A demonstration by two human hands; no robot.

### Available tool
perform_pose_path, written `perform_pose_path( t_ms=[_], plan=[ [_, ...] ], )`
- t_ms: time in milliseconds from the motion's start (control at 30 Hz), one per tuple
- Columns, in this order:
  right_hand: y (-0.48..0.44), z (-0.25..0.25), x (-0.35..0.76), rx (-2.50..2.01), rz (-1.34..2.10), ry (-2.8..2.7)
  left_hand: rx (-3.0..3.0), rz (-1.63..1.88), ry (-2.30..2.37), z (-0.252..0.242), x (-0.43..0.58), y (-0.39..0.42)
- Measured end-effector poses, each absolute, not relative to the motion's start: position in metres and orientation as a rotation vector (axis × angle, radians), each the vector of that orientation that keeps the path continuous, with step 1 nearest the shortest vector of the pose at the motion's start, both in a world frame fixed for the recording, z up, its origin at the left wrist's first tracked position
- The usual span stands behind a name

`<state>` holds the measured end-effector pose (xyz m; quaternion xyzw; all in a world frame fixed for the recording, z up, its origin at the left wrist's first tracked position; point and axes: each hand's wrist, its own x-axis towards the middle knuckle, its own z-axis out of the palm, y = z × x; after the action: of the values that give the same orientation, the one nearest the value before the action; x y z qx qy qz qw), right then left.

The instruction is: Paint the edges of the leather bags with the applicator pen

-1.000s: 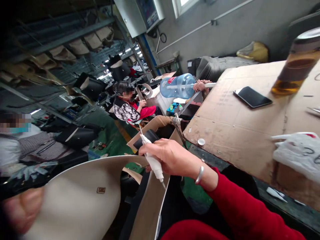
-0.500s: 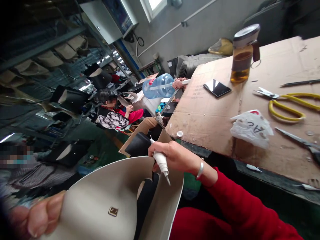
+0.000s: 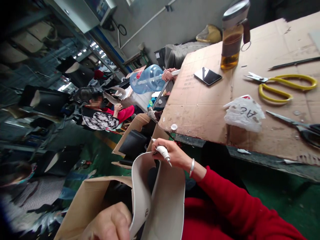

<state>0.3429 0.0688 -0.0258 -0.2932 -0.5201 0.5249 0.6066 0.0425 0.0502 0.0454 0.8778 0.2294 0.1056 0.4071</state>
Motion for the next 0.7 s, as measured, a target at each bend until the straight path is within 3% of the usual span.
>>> perform_pose_path(
  t_ms=[100,200,300,433,700],
  plan=[
    [0.069,-0.030,0.338,-0.647,1.224,-1.225,1.551,0.857,0.143,0.035,0.055,0.087],
    [0.071,-0.033,0.332,-0.677,1.171,-1.262,1.249,1.339,0.559,0.033,0.071,0.118],
    [0.076,-0.034,0.328,-0.708,1.134,-1.261,1.398,1.121,0.941,0.029,0.090,0.129],
    [0.081,-0.029,0.325,-0.746,1.082,-1.257,1.494,0.649,0.937,0.018,0.108,0.123],
    [0.086,-0.027,0.309,-0.825,0.994,-1.246,1.637,0.674,0.983,0.005,0.122,0.115]
  ],
)
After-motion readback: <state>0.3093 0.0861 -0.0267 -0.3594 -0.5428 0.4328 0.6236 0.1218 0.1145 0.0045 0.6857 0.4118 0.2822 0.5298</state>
